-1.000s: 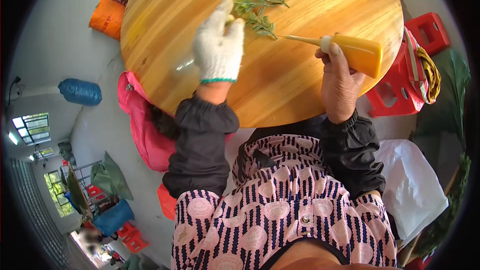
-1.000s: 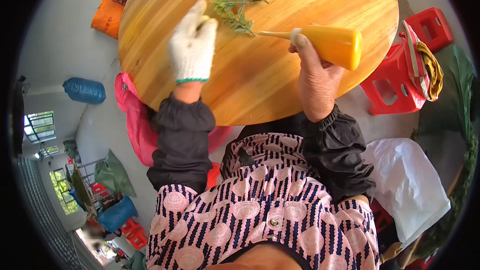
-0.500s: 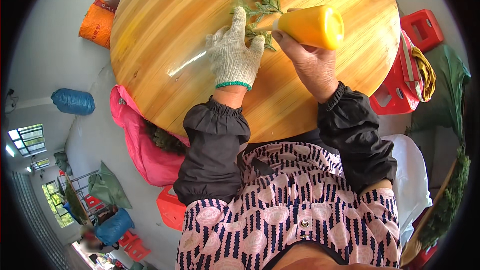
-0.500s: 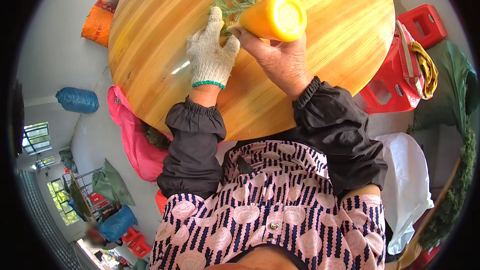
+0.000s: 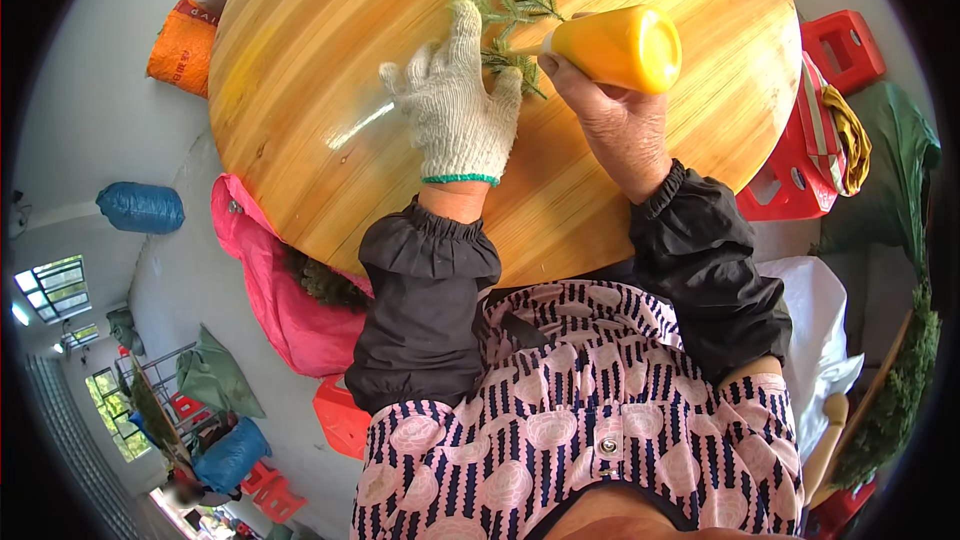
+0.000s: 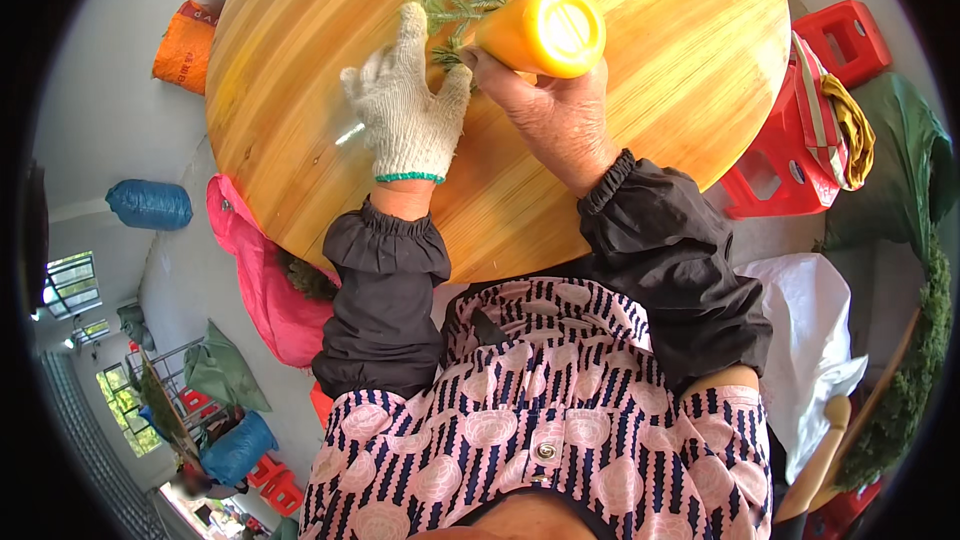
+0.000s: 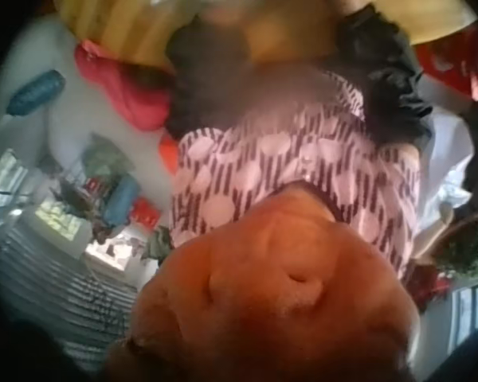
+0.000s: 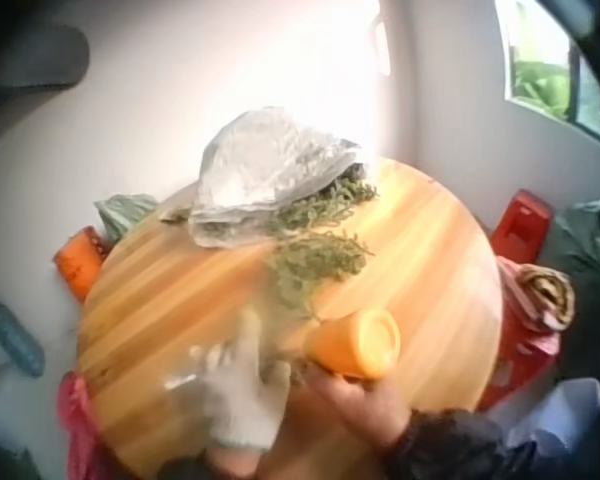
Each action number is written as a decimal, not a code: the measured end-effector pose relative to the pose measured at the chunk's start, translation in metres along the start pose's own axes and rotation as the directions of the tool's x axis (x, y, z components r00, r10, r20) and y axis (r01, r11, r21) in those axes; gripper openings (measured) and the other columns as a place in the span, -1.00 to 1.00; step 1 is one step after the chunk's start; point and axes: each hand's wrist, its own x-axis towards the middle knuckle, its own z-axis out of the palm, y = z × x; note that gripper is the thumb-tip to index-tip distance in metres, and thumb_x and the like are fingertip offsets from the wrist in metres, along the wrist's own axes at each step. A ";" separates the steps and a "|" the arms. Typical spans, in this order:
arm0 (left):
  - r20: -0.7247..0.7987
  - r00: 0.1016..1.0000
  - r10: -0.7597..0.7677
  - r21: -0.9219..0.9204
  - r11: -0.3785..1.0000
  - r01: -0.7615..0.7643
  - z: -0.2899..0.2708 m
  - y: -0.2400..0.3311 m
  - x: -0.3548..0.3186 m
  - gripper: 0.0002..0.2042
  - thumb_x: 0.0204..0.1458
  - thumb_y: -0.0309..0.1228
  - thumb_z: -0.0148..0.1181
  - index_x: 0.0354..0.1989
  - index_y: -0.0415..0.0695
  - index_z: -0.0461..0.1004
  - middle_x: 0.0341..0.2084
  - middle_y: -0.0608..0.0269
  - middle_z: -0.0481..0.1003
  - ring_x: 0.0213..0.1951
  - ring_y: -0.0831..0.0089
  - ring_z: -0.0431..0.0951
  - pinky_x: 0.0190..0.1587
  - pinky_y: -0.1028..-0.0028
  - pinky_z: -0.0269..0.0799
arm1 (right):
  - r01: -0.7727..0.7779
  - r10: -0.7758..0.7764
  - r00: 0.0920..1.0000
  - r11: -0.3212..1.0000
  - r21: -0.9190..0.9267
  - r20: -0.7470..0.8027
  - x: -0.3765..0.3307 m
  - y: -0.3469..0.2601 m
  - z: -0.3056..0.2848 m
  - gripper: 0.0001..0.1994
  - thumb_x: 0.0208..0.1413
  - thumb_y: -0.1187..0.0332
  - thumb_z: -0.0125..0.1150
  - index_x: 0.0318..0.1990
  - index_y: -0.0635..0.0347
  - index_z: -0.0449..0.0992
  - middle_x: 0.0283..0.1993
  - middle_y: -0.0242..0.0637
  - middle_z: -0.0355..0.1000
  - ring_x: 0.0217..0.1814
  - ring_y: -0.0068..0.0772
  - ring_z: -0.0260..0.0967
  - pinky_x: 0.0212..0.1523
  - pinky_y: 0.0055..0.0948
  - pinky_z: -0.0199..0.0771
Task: Applying liquid from a squeeze bottle to the stems of plant bundles on a table.
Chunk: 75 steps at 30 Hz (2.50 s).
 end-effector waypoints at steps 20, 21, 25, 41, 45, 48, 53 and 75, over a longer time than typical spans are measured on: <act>0.174 0.985 -0.005 -0.108 0.994 0.025 0.004 -0.008 -0.003 -0.27 0.11 -0.24 0.29 0.46 -0.06 0.16 -0.15 0.18 0.62 0.03 0.09 0.54 0.31 -0.22 0.12 | 0.006 -0.008 1.000 0.992 -0.123 -0.016 -0.006 0.000 -0.003 -0.79 0.14 0.58 0.33 -0.07 0.34 0.55 -0.16 -0.33 0.60 -0.08 -0.51 0.58 -0.01 -0.48 0.58; 0.168 0.986 -0.002 -0.113 0.993 0.021 0.005 -0.009 -0.003 -0.27 0.11 -0.24 0.29 0.46 -0.05 0.16 -0.16 0.18 0.62 0.03 0.09 0.54 0.31 -0.21 0.12 | 0.008 -0.011 1.000 0.990 -0.139 -0.020 -0.007 -0.001 -0.003 -0.79 0.13 0.59 0.33 -0.07 0.35 0.55 -0.16 -0.33 0.60 -0.08 -0.50 0.58 -0.01 -0.48 0.58; 0.125 0.992 0.026 -0.118 0.993 -0.011 0.007 -0.011 -0.003 -0.29 0.10 -0.23 0.29 0.45 -0.04 0.18 -0.18 0.18 0.62 0.03 0.10 0.55 0.30 -0.17 0.13 | 0.038 -0.040 0.999 0.991 -0.126 -0.017 -0.010 -0.003 -0.002 -0.77 0.13 0.60 0.33 -0.05 0.35 0.53 -0.15 -0.32 0.60 -0.06 -0.49 0.57 -0.01 -0.48 0.58; 0.153 0.988 0.023 -0.094 0.995 -0.009 0.005 -0.009 0.001 -0.36 0.12 -0.25 0.26 0.40 -0.05 0.25 -0.26 0.20 0.63 -0.01 0.13 0.57 0.23 -0.12 0.20 | 0.032 -0.034 0.999 0.997 -0.069 -0.030 -0.010 0.001 -0.004 -0.72 0.14 0.61 0.33 0.00 0.35 0.50 -0.13 -0.29 0.60 -0.06 -0.49 0.57 0.02 -0.47 0.58; 0.158 0.987 0.030 -0.072 0.997 -0.018 0.009 -0.011 0.001 -0.36 0.12 -0.24 0.27 0.40 -0.05 0.25 -0.26 0.20 0.64 -0.02 0.14 0.57 0.24 -0.10 0.18 | 0.053 -0.058 0.998 0.986 -0.157 -0.028 -0.015 -0.003 -0.007 -0.70 0.12 0.62 0.32 0.02 0.38 0.48 -0.14 -0.27 0.59 -0.05 -0.45 0.58 0.04 -0.46 0.58; 0.138 0.989 0.046 -0.076 0.996 -0.036 0.008 -0.011 0.001 -0.36 0.11 -0.24 0.28 0.39 -0.04 0.26 -0.28 0.22 0.64 -0.03 0.15 0.57 0.24 -0.09 0.17 | 0.049 -0.052 0.998 0.992 -0.115 -0.024 -0.020 -0.007 -0.006 -0.70 0.11 0.62 0.33 0.01 0.38 0.49 -0.15 -0.27 0.59 -0.06 -0.46 0.58 0.03 -0.45 0.59; 0.128 0.991 0.047 -0.068 0.997 -0.039 0.008 -0.010 0.000 -0.38 0.11 -0.25 0.28 0.38 -0.03 0.29 -0.30 0.24 0.63 -0.04 0.17 0.57 0.25 -0.09 0.16 | 0.150 -0.157 0.988 0.951 -0.272 -0.003 -0.025 -0.002 -0.011 -0.71 0.09 0.62 0.35 -0.02 0.37 0.51 -0.16 -0.29 0.59 -0.09 -0.48 0.57 0.02 -0.45 0.58; 0.127 0.991 0.052 -0.070 0.997 -0.044 0.012 -0.015 0.001 -0.39 0.12 -0.21 0.29 0.38 0.04 0.33 -0.21 0.21 0.65 0.03 0.15 0.56 0.29 -0.24 0.15 | 0.245 -0.272 0.962 0.881 -0.405 -0.008 -0.040 -0.007 -0.018 -0.77 -0.02 0.63 0.44 -0.17 0.29 0.60 -0.07 -0.21 0.55 -0.11 -0.37 0.53 -0.01 -0.42 0.55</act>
